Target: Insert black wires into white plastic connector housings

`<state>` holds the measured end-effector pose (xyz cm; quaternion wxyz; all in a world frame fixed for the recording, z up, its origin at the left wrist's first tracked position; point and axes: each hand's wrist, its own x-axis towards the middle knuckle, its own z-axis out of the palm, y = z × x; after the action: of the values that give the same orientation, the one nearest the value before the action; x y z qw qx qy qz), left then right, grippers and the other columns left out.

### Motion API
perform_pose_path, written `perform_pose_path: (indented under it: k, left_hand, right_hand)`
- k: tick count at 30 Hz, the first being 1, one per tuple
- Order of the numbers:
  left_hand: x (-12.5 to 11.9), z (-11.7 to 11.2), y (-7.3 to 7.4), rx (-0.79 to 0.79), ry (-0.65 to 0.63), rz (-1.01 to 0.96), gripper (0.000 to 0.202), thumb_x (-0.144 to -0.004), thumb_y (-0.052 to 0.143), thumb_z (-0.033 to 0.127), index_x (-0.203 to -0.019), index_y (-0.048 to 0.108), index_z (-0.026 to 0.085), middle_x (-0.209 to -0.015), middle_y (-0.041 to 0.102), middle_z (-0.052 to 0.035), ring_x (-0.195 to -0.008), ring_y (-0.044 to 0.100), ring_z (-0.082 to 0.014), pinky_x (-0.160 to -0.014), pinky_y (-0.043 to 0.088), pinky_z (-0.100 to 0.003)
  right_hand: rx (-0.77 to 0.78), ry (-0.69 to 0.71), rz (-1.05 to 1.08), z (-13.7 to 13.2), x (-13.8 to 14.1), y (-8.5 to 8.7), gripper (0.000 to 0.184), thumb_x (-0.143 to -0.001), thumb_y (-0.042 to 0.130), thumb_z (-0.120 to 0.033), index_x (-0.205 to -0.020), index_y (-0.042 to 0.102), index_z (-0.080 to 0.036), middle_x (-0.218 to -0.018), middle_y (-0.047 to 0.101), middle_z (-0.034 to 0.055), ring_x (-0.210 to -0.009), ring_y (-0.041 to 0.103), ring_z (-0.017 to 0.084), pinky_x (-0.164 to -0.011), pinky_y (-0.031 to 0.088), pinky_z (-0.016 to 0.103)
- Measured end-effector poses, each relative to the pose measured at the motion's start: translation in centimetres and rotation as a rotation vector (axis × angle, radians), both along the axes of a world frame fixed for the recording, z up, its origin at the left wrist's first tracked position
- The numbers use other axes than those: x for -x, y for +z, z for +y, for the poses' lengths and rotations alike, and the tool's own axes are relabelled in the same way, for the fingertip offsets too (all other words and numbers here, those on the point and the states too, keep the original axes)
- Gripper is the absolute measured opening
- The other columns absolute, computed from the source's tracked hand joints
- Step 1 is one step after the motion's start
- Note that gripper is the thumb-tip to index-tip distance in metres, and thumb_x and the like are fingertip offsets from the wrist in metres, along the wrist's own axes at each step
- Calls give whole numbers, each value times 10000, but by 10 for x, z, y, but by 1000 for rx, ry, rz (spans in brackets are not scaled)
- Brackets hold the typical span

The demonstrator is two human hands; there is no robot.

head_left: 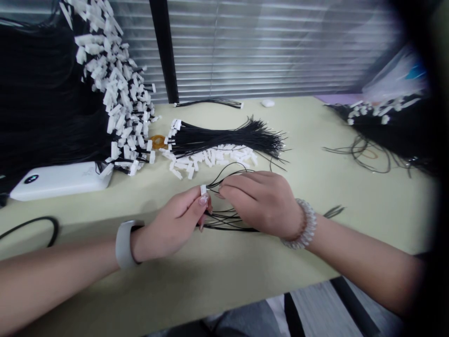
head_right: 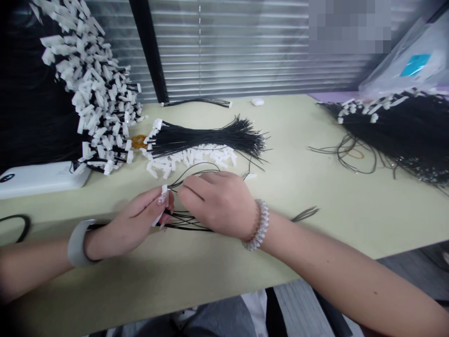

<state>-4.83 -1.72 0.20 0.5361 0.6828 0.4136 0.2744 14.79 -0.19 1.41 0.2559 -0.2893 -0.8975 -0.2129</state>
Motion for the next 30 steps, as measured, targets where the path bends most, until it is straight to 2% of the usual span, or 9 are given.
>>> perform_pose_path:
  k: [12,17,21,25,28,30]
  left_hand:
    - [-1,0,1,-96,-55,70,276,-907,272,353,-738,417,189,-656,450,20,-591,424,-107,-568,400,-244]
    - [-1,0,3,-145,-81,118,282,-911,265,330,-720,413,185,-645,459,19,-580,422,-106,-554,382,-243]
    - [0,-1,3,-157,-94,129,294,-912,265,345,-726,423,182,-658,468,15,-596,434,-107,-572,385,-251]
    - [-1,1,3,-91,-10,24,281,-908,284,358,-770,452,180,-652,477,19,-591,447,-99,-579,403,-239]
    - [-3,4,1,15,130,-88,267,-897,317,382,-806,469,181,-652,475,23,-587,462,-91,-568,426,-223]
    - [-4,5,-1,91,231,-181,255,-883,350,400,-823,471,184,-696,479,18,-616,477,-92,-582,455,-229]
  right_hand:
    - [-42,-53,4,1,3,4,138,-809,448,-143,-761,565,-199,-697,587,-38,-594,448,89,-502,240,256]
    - [-52,-29,-14,1,6,2,150,-814,448,-154,-718,558,-193,-645,561,-40,-550,409,87,-488,224,259]
    - [-33,-14,-7,4,7,-1,138,-810,461,-155,-729,567,-191,-655,574,-37,-567,435,91,-498,262,254]
    - [-25,-10,142,7,2,3,70,-786,519,-167,-785,587,-182,-748,615,0,-701,510,124,-595,361,259]
    - [-34,-63,289,9,-7,11,70,-764,569,-226,-812,586,-178,-850,618,44,-806,523,175,-700,393,319]
    - [24,-112,346,10,-15,15,80,-770,569,-256,-784,575,-178,-814,601,53,-771,520,172,-689,393,325]
